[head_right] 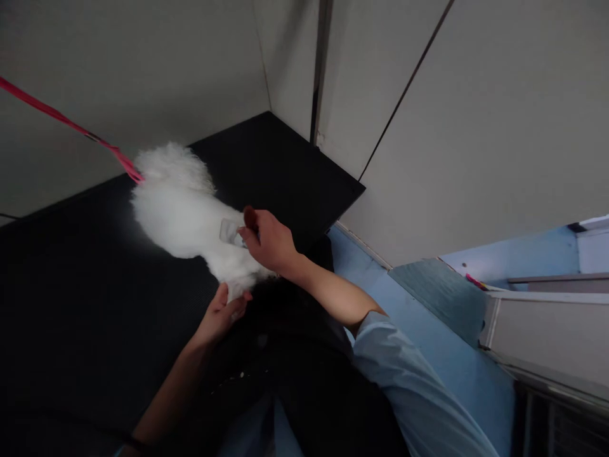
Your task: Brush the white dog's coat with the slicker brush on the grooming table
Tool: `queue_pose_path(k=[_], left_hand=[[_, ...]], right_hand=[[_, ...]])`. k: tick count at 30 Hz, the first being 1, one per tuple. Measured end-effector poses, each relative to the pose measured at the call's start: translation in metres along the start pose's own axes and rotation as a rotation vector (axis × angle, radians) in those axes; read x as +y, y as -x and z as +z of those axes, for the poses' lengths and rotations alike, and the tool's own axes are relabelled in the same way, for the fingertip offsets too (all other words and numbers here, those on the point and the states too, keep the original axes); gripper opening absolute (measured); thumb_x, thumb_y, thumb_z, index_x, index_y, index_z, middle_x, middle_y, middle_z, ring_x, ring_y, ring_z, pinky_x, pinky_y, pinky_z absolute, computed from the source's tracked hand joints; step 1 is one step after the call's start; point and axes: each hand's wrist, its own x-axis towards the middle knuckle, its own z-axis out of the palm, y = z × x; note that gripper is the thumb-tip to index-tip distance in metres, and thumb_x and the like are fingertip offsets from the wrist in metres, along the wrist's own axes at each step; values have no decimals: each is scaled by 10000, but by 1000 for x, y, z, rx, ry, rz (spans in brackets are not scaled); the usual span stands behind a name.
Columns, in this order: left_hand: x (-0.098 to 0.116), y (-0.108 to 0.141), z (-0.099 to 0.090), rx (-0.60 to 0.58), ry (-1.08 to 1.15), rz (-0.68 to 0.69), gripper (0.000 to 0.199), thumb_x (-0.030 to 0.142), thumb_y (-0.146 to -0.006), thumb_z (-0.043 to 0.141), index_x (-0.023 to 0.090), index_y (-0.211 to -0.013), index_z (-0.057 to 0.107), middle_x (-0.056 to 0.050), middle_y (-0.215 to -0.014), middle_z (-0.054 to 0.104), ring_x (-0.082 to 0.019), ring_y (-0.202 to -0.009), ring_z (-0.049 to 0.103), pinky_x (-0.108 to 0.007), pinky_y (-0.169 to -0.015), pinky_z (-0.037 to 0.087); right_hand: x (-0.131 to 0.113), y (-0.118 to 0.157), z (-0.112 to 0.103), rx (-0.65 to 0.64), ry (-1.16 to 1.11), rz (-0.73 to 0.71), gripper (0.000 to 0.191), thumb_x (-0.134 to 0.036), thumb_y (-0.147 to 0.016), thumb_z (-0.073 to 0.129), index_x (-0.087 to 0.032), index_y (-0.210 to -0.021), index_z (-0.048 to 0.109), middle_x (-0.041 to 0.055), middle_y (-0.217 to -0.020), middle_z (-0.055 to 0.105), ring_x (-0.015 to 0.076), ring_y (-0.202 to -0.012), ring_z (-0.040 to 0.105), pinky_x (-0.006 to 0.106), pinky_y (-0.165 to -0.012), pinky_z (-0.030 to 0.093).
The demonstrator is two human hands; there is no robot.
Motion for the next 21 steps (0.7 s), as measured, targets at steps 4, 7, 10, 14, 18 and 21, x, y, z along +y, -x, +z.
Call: queue_pose_path(k=[4, 7, 10, 14, 18, 21], left_hand=[[-7, -6, -10, -55, -37, 4, 324, 206, -656, 795, 191, -917, 604, 11, -740, 658, -56, -469, 428, -175, -427, 327], [-4, -22, -21, -55, -65, 29, 435, 204, -640, 829, 188, -1017, 613, -29, -850, 710, -103, -600, 569, -197, -558, 469], [10, -57, -33, 63, -25, 147, 605, 211, -540, 912, 201, -1064, 609, -70, -1003, 721, -180, -913, 677, -237, -783, 541], [36, -114, -35, 242, -89, 132, 430, 338, -565, 928, 161, -823, 634, -59, -794, 701, -232, -909, 677, -277, -801, 550], [49, -144, -21, 328, 66, 28, 294, 330, -697, 842, 150, -824, 648, -53, -788, 718, -208, -852, 698, -294, -810, 577], [49, -149, -18, 320, 63, -43, 239, 243, -708, 827, 140, -851, 664, -78, -789, 731, -214, -821, 719, -301, -783, 597]], right_hand=[[25, -4, 5, -69, -195, -52, 161, -337, -900, 612, -196, -935, 541, 25, -903, 634, 149, -816, 625, 280, -760, 500], [47, -17, -4, 294, -373, 126, 184, -371, -936, 551, -204, -998, 506, 6, -836, 613, 138, -753, 626, 277, -717, 508], [56, -29, -19, 417, -493, 122, 246, -465, -943, 551, -228, -994, 505, -4, -808, 608, 139, -747, 632, 273, -697, 512], [50, -26, -5, -46, -670, -16, 250, -433, -947, 576, -205, -1047, 554, 47, -968, 695, 139, -839, 675, 265, -730, 541], [50, 18, 52, -212, -377, 94, 160, -269, -965, 554, -174, -897, 663, 43, -911, 735, 148, -872, 687, 272, -829, 528], [53, 59, 84, -361, -187, 235, 137, -158, -894, 609, -206, -897, 738, 19, -893, 759, 161, -862, 711, 250, -811, 529]])
